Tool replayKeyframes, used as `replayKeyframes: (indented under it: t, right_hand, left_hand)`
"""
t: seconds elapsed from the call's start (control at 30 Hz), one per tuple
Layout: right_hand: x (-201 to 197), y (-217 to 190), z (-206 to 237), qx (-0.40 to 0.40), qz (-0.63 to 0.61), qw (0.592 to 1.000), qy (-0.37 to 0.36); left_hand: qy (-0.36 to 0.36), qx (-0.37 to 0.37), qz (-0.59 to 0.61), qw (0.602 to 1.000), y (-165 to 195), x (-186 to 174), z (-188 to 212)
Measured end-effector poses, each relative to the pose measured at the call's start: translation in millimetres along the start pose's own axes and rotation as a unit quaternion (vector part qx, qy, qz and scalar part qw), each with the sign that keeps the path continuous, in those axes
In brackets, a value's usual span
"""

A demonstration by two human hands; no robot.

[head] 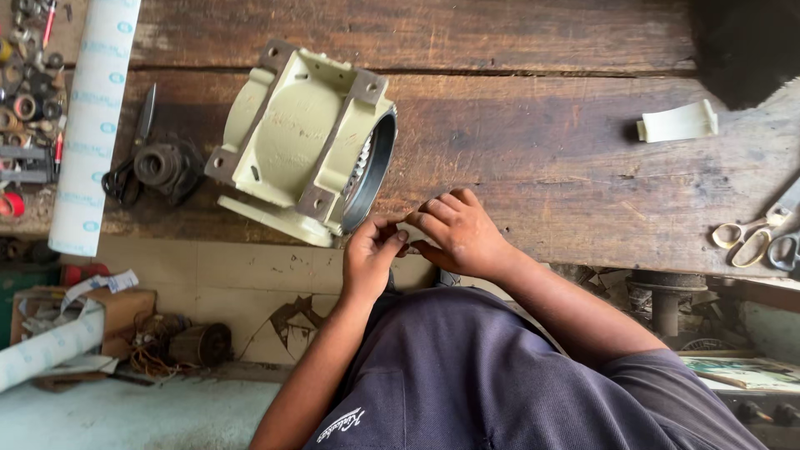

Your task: The person repeatedly places small white rectangular pieces into the slots of a beige motor housing on a wooden workbench. They rotate the housing to access different sides and continue inserting pieces until the visible slots are filled.

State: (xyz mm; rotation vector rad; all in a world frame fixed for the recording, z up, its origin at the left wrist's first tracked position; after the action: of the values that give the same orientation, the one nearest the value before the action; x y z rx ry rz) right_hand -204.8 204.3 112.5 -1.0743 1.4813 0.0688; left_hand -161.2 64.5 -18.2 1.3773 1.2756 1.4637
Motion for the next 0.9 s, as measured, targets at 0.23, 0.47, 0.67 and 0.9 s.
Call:
replayKeyframes:
  t: [0.23,0.47,0.67,0.9]
  right_hand:
    - [8,2,10,-0.001,-0.001,1.000,-0.021]
    - [9,5,17,0.008,0.007,1.000,-0.010]
    - [22,11,18,0.031,0.028,0.999,-0.033]
    - [29,15,22,0.051,0.003,0.999,-0.010]
  left_hand:
    - [0.003,-0.060,-0.036,0.998,-16,-9,3]
    - [-0.007,-0.050,-0.036,0.998,-24,-7,-1]
    - [-0.007,-0.036,-0.105,0.994,-27,-4,-5]
    - [0.004,-0.049,-0.030,0.998,-31,-4,-6]
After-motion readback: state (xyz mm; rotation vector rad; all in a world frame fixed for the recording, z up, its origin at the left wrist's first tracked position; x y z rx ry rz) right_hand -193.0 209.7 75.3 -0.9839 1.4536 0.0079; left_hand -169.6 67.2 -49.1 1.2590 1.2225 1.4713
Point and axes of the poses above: each hand's wrist, its own z-axis away from the middle knuckle, its own x-axis out of the palm, y = z × x, the point moved 9 cm from there along -z, towards the middle knuckle, and after that the axes turned 15 degrees about x, right-handed, at the moved point
